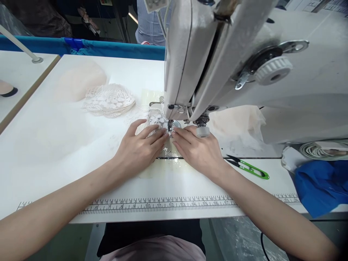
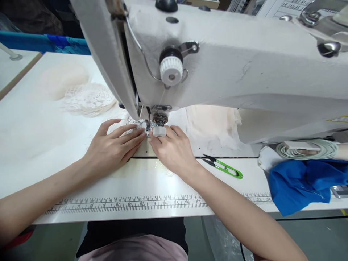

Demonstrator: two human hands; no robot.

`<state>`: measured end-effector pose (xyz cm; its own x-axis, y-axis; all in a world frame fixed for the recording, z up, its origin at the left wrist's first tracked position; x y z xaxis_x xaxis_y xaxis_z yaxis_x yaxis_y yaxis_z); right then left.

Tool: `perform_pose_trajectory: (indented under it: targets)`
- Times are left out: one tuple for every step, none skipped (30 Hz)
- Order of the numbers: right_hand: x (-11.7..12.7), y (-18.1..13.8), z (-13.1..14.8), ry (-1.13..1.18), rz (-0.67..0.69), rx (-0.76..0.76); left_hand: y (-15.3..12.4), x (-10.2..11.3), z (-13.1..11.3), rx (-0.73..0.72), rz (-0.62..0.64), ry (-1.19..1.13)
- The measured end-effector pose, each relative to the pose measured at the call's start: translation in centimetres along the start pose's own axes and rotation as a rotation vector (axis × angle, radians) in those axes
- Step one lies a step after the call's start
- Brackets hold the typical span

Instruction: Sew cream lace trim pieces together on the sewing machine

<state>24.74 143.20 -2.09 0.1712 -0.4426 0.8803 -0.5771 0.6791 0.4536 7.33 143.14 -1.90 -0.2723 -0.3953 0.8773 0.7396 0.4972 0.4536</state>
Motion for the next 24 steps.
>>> perform_pose_trajectory:
  targets:
    - [-0.1,0.1,0.0,-0.004,0.011,-0.007,0.0,0.0,0.0,0.009,0.004,0.000]
    - [-0.1,0.1,0.0,-0.008,0.021,-0.014,0.0,0.0,0.0,0.017,0.011,0.001]
    - [-0.2,0.2,-0.1,-0.009,0.029,-0.020,0.0,0.0,0.0,0.023,0.017,0.002]
    - [-0.2,0.2,-0.1,-0.006,0.037,-0.024,0.0,0.1,0.0,0.028,0.023,0.004]
    - [-0.2,0.2,-0.1,0.001,0.045,-0.027,-0.1,0.1,0.0,0.031,0.027,0.005]
    - [-0.3,0.2,-0.1,0.009,0.050,-0.029,-0.2,0.2,0.0,0.035,0.032,0.004]
    - [-0.3,0.2,-0.1,0.015,0.052,-0.030,-0.2,0.2,-0.1,0.040,0.037,-0.001]
    - [-0.2,0.2,-0.1,0.019,0.050,-0.028,-0.3,0.2,-0.1,0.047,0.039,-0.010]
    - [-0.2,0.2,-0.1,0.020,0.046,-0.025,-0.3,0.3,-0.1,0.055,0.038,-0.020]
    - [-0.2,0.2,-0.1,0.018,0.039,-0.021,-0.4,0.3,0.0,0.064,0.034,-0.028]
    - [-0.2,0.2,-0.1,0.013,0.032,-0.019,-0.3,0.3,0.0,0.069,0.030,-0.032]
    - [-0.2,0.2,-0.1,0.008,0.025,-0.019,-0.3,0.3,0.0,0.072,0.027,-0.030]
    - [-0.2,0.2,-0.1,0.001,0.021,-0.022,-0.2,0.3,0.0,0.072,0.025,-0.024]
    - [-0.2,0.2,-0.2,-0.008,0.020,-0.025,-0.2,0.2,0.1,0.070,0.025,-0.017]
    - [-0.2,0.2,-0.2,-0.018,0.017,-0.027,-0.1,0.2,0.1,0.068,0.026,-0.013]
    - [-0.2,0.2,-0.3,-0.029,0.015,-0.027,-0.1,0.2,0.1,0.067,0.023,-0.011]
    - [-0.2,0.2,-0.3,-0.039,0.014,-0.028,0.0,0.1,0.2,0.067,0.020,-0.011]
    - [-0.2,0.2,-0.4,-0.044,0.013,-0.030,0.0,0.1,0.2,0.068,0.015,-0.009]
    - [-0.1,0.2,-0.4,-0.043,0.012,-0.032,0.0,0.0,0.3,0.069,0.008,-0.006]
    - [0.0,0.2,-0.5,-0.040,0.011,-0.036,0.0,-0.1,0.4,0.071,0.005,-0.002]
    - [0.0,0.2,-0.6,-0.035,0.010,-0.040,0.0,-0.2,0.6,0.073,0.008,0.000]
    - [0.1,0.2,-0.6,-0.031,0.007,-0.041,0.0,-0.3,0.7,0.075,0.012,-0.003]
    - [0.2,0.2,-0.7,-0.030,0.000,-0.041,0.0,-0.4,0.9,0.081,0.014,-0.012]
    - [0.3,0.2,-0.7,-0.029,-0.009,-0.039,0.0,-0.5,1.0,0.091,0.014,-0.027]
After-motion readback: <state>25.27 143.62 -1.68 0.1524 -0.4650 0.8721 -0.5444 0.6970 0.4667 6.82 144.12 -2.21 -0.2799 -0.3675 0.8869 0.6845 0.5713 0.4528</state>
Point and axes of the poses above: each hand's wrist, its own y-axis towards the middle knuckle, its own x-axis out of the back of the hand, z = x × y, the point moved 3 cm from there along y, towards the middle knuckle, and after that the axes turned 5 degrees about -x, right-handed, at the moved point
